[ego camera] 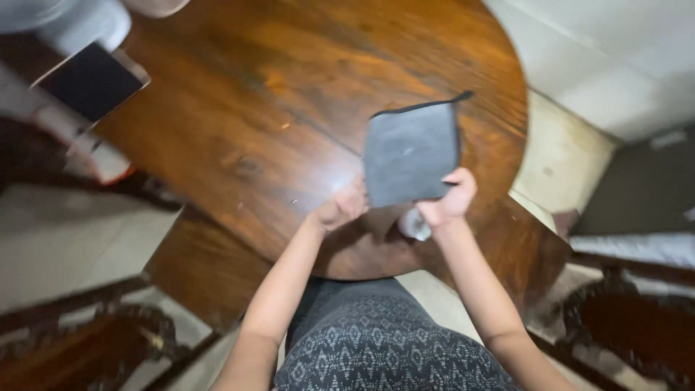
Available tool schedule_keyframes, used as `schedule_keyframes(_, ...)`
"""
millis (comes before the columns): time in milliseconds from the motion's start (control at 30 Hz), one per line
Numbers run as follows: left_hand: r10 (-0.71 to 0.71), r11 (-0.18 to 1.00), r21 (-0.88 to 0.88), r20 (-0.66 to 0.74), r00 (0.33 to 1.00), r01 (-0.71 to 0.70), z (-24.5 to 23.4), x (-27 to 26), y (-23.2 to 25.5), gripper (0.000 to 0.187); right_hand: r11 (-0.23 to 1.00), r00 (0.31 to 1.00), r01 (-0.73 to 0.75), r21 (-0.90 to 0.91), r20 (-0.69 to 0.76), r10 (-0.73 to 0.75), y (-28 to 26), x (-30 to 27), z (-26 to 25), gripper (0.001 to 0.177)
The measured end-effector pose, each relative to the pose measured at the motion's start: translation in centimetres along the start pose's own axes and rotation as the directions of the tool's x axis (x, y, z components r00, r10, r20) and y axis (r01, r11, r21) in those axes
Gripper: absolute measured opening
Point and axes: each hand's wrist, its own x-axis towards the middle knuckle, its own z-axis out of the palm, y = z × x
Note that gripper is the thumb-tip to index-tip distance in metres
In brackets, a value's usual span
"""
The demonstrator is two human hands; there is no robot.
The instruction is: The person is spraying and wiping down a wooden dining table using a cleaning spray and a cloth.
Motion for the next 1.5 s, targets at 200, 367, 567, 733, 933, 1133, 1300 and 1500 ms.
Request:
schedule_keyframes(200,0.452,0.877,0.121,-0.533,0.715,-0.464,5.6,-7.4,7.2,0.056,0.926,0.930,-0.367,-0.093,-0.004,0.368,14.5,2.8,-3.7,0.052)
schedule_keyframes(367,0.777,0.629,0.631,-0.509,0.369,-0.455,1.1,-16.1,15.8,0.051,0.818,0.843,-0.524,-0.237,-0.283,0.458,18.0,1.8,-3.7,0.055)
schedule_keyframes(567,0.932,-0.075,0.846,-0.128,0.338,0.527,-4.4,-19.1,23.8,0.060,0.817,0.785,-0.523,-0.243,-0.511,0.351,20.9,0.5,-6.9,0.046)
schedule_keyframes(733,0.699,-0.556,0.610,-0.023,0.715,0.564,-11.4,-19.9,23.1,0.091,0.833,0.747,-0.507,-0.221,-0.595,0.297,23.8,-0.3,-6.8,0.031)
schedule_keyframes(933,0.849,0.194,0.720,-0.464,0.255,0.666,-14.2,-22.5,24.1,0.044,0.823,0.734,-0.507,-0.258,-0.630,0.255,25.9,0.1,-5.7,0.028)
schedule_keyframes(1133,0.632,-0.591,0.729,0.153,0.760,0.344,-10.2,-21.6,22.6,0.093,0.827,0.743,-0.490,-0.276,-0.628,0.231,26.5,1.0,-4.1,0.028)
schedule_keyframes(1300,0.760,-0.482,0.676,0.006,0.649,0.558,-13.7,-23.3,18.0,0.051,0.833,0.739,-0.466,-0.297,-0.648,0.182,26.3,0.7,-4.0,0.027)
schedule_keyframes(1500,0.806,-0.110,0.814,-0.262,0.530,0.570,-14.8,-23.9,23.2,0.019,0.816,0.759,-0.478,-0.324,-0.619,0.199,26.6,0.4,-3.9,0.027)
